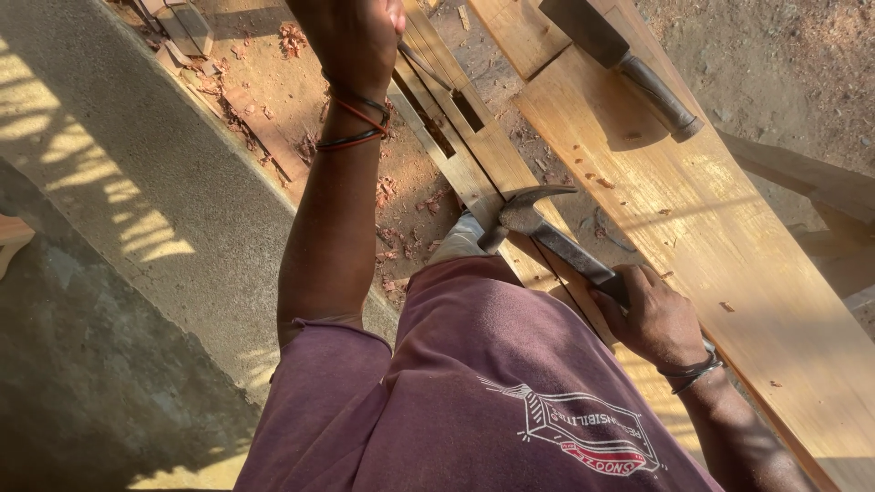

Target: Use a hammer and chisel to carve out rectangular mortise slots in a wooden beam.

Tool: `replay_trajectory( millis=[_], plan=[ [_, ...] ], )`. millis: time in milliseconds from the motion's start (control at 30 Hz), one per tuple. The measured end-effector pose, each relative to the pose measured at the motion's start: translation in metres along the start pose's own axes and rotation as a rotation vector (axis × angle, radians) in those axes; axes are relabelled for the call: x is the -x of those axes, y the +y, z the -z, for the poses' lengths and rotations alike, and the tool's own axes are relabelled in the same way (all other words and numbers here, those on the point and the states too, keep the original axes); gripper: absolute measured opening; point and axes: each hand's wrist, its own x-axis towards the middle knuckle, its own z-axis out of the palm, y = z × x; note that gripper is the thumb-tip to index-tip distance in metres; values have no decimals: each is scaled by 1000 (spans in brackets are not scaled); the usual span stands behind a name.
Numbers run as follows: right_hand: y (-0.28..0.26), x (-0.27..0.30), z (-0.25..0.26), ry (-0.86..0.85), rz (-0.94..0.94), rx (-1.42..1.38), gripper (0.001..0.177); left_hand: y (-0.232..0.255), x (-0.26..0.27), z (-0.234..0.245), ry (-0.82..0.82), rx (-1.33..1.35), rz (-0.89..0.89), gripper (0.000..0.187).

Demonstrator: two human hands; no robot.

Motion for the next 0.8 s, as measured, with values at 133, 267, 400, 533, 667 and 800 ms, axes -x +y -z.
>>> replay_trajectory(
  millis=[133, 267, 400, 533, 667, 800],
  plan=[
    [-2, -2, 9, 47, 50, -56, 43, 39, -6, -22, 62, 109, -16, 37],
    [8, -12, 27, 4, 49, -45, 39, 68, -5, -35, 121, 196, -26, 40],
    [6, -28, 78, 114, 294, -55, 32, 74, -4, -41, 116, 219, 10, 44],
    [-54, -64, 164, 400, 698, -57, 24, 89, -11, -43, 148, 133, -46, 38],
    [-108, -67, 219, 405, 582, 3, 24, 96, -12, -48, 209, 82, -190, 30],
    [-148, -83, 228, 361, 542, 103, 33, 103, -8, -47, 225, 62, 147, 33]
  ],
)
